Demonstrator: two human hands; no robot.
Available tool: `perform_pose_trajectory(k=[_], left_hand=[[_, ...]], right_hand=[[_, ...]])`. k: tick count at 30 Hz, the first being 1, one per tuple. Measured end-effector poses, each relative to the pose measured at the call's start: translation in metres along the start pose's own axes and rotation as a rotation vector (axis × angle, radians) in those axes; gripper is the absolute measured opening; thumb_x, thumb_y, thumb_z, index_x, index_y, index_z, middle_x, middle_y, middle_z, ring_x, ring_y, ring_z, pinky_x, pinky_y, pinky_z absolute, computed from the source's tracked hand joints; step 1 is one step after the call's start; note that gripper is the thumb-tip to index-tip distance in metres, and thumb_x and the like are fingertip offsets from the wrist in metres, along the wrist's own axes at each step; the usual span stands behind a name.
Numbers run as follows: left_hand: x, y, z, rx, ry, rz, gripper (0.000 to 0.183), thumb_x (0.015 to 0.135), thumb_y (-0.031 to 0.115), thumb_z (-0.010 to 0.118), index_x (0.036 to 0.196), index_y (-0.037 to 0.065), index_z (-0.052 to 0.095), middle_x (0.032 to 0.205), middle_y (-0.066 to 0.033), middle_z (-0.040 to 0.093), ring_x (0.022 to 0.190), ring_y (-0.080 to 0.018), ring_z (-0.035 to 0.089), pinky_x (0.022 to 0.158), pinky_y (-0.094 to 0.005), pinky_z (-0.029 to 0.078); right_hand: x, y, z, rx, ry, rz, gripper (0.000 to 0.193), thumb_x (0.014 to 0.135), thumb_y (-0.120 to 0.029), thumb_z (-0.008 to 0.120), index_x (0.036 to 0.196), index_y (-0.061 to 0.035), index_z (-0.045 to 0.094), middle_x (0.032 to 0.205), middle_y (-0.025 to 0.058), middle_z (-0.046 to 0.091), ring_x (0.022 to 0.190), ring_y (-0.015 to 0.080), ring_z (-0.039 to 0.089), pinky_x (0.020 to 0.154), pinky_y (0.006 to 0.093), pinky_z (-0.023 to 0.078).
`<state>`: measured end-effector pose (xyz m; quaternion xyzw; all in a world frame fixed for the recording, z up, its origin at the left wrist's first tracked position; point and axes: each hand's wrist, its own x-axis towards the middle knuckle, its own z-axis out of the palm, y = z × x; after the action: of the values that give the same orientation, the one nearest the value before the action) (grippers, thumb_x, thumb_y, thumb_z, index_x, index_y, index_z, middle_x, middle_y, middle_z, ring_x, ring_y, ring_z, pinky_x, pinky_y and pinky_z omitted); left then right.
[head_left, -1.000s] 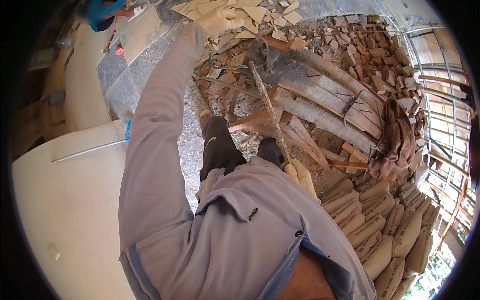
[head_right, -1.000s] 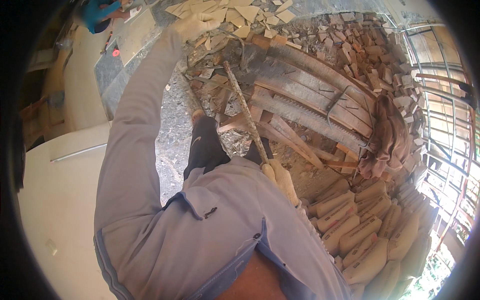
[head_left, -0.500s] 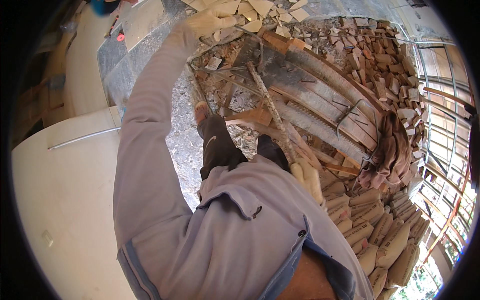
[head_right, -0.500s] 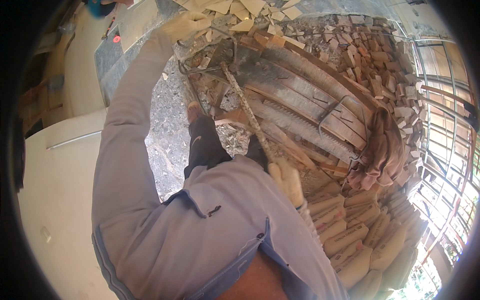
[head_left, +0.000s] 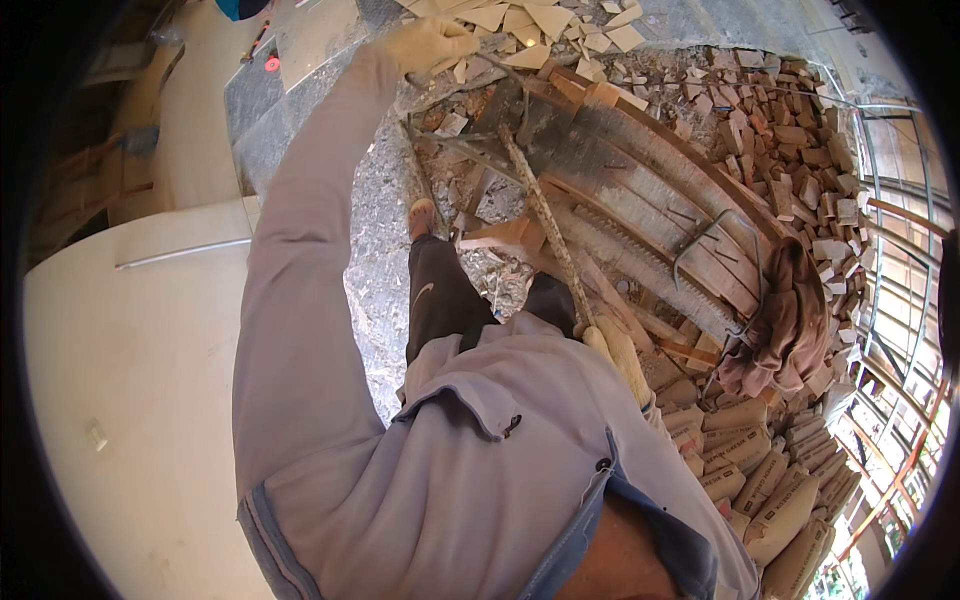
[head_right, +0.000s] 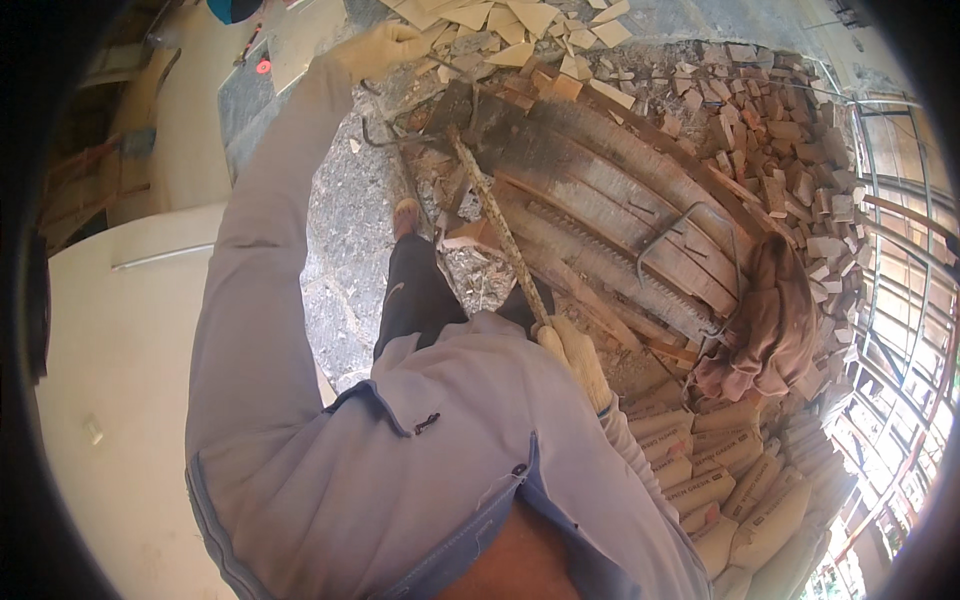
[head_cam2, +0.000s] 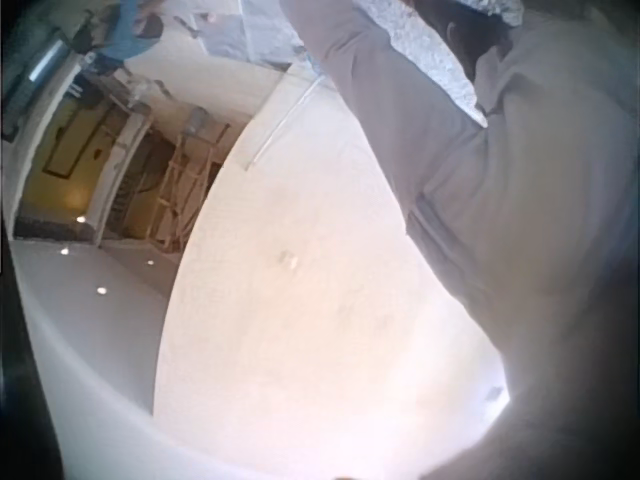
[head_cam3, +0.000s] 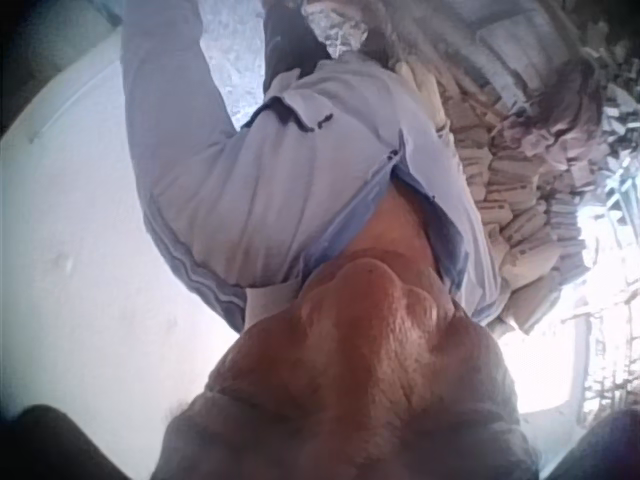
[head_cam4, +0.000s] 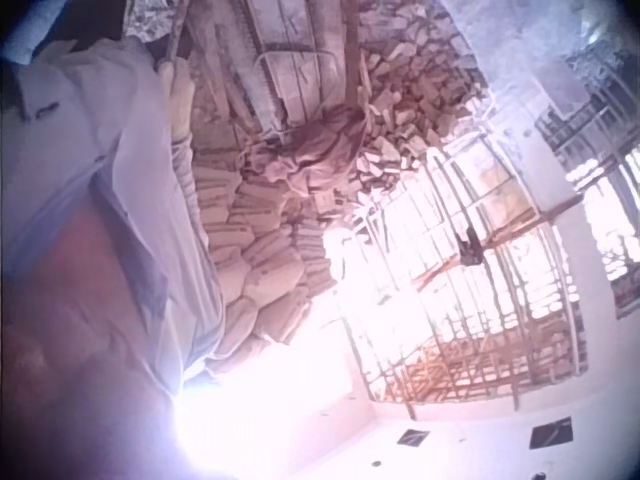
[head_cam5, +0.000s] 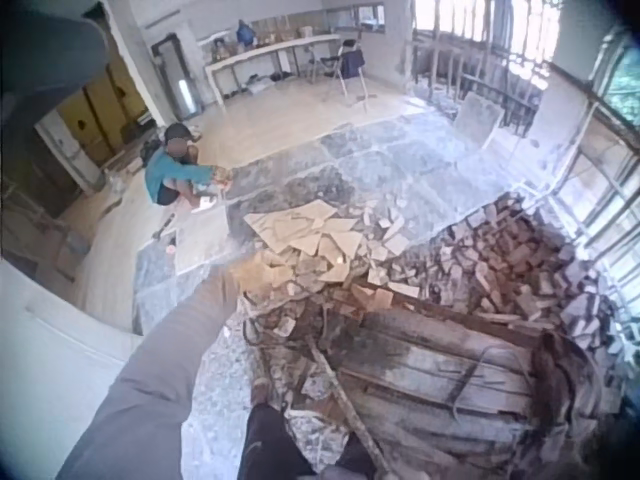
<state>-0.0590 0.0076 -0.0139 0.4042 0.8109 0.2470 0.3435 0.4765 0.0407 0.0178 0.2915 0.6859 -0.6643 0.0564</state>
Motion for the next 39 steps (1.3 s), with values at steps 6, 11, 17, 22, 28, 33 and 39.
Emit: perform_pose_trajectory(k=[6,11,17,22,28,33,39], left_hand=[[0.008,0.006,-0.019,0.030,-0.116,-0.032,0.040,0.102,0.045,0.066,0.123,0.012,0.077,0.075,0.0087,0.055,0.063,-0.0059,0.045,0.054,-0.0282,0.036],[0.041,-0.009,-0.008,0.189,0.016,0.273,0.035,0.102,0.043,0.067,0.116,0.012,0.076,0.071,0.0088,0.049,0.058,-0.0050,0.041,0.051,-0.0283,0.031],[0.066,0.005,-0.021,0.089,-0.311,0.151,0.041,0.100,0.048,0.069,0.114,0.010,0.077,0.075,0.0038,0.058,0.060,-0.0085,0.046,0.054,-0.0337,0.040],[0.062,0.016,-0.012,0.009,-0.311,0.185,0.037,0.102,0.046,0.068,0.112,0.012,0.077,0.064,0.0066,0.048,0.051,-0.0067,0.035,0.047,-0.0299,0.030],[0.056,0.005,-0.003,-0.027,-0.232,0.149,0.032,0.104,0.045,0.066,0.110,0.015,0.077,0.061,0.0072,0.041,0.047,-0.0057,0.029,0.044,-0.0290,0.021],[0.055,0.006,-0.009,-0.050,-0.338,0.144,0.035,0.101,0.047,0.068,0.111,0.014,0.075,0.066,0.0065,0.046,0.052,-0.0065,0.035,0.046,-0.0301,0.026],[0.046,0.015,-0.007,-0.040,-0.313,0.173,0.026,0.105,0.034,0.064,0.086,0.016,0.061,0.061,0.0109,0.033,0.047,-0.0031,0.027,0.044,-0.0278,0.017]], right_hand=[[0.002,0.013,0.028,0.034,-0.014,-0.011,0.019,0.105,-0.017,0.049,0.109,-0.0022,0.059,0.098,0.0227,0.062,0.084,0.0414,0.063,0.072,0.0490,0.049],[-0.005,-0.001,0.058,-0.019,0.104,0.066,0.032,0.105,-0.028,0.050,0.112,0.0000,0.064,0.088,0.0235,0.066,0.080,0.0378,0.065,0.074,0.0468,0.050],[-0.001,0.000,0.115,-0.125,0.187,-0.046,0.030,0.105,-0.029,0.050,0.114,-0.0019,0.060,0.092,0.0249,0.067,0.085,0.0463,0.065,0.076,0.0510,0.051],[0.001,0.004,0.156,0.034,0.270,0.120,0.032,0.107,-0.031,0.048,0.115,-0.0032,0.060,0.093,0.0257,0.067,0.086,0.0479,0.066,0.074,0.0532,0.051],[-0.007,-0.003,0.168,0.096,0.329,0.106,0.036,0.107,-0.034,0.049,0.111,-0.0019,0.064,0.087,0.0233,0.067,0.080,0.0407,0.065,0.071,0.0465,0.050],[-0.011,-0.011,0.153,0.137,0.341,0.241,0.040,0.106,-0.037,0.051,0.112,0.0001,0.066,0.090,0.0213,0.067,0.083,0.0333,0.065,0.076,0.0446,0.049],[-0.010,-0.007,0.122,0.090,0.268,0.184,0.038,0.105,-0.036,0.052,0.112,-0.0001,0.065,0.089,0.0213,0.066,0.082,0.0337,0.064,0.075,0.0449,0.049]])
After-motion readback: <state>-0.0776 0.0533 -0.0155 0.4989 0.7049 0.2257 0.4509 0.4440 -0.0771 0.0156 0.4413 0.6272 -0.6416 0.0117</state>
